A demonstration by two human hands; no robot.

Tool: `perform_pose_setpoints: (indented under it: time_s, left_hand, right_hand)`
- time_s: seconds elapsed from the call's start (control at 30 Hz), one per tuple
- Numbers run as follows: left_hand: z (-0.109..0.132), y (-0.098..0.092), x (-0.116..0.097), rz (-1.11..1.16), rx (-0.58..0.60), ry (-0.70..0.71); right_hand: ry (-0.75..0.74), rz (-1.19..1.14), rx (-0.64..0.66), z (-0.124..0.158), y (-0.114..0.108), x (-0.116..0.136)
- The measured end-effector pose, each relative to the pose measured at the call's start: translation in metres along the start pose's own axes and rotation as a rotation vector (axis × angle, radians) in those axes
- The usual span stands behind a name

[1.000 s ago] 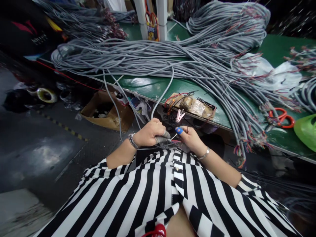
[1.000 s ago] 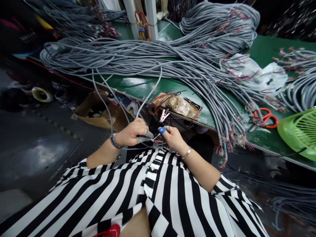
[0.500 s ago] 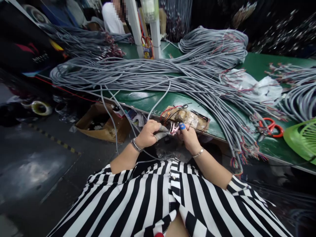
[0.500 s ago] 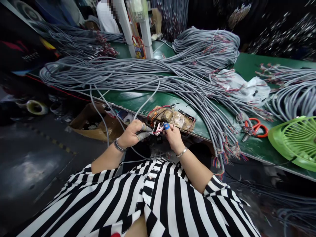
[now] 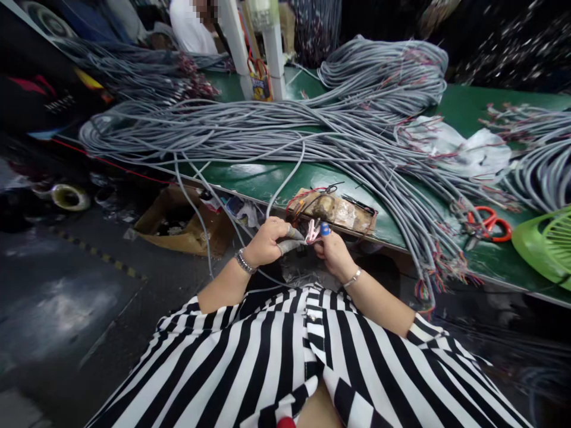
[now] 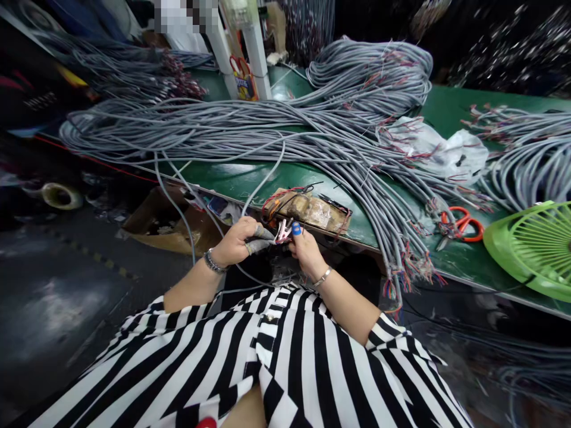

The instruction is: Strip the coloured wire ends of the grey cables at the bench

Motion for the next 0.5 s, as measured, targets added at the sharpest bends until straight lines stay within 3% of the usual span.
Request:
perform_pose_setpoints:
  time_s: [0.23,0.5]
  left_hand:
    - [0.000,0.004,0.001,-0.004,0.047,-0.006]
    - [-0.002,0.009,0.000,-0.070,0.087,-0.004]
  right_hand:
    - [0.161,-0.178,0.192,-0.006,0.014,-0.009]
    - [0.099,-0.280,0.093,-0.011,0.011,-0.004]
Point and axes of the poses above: each hand's wrist, its own z-axis away from the middle knuckle, its own y-axis out of the palm, x = y × z, the point moved 6 cm from there along -z, towards the middle knuckle, and after that the axes turned 6 degrees about y, right-handed, at the moved point
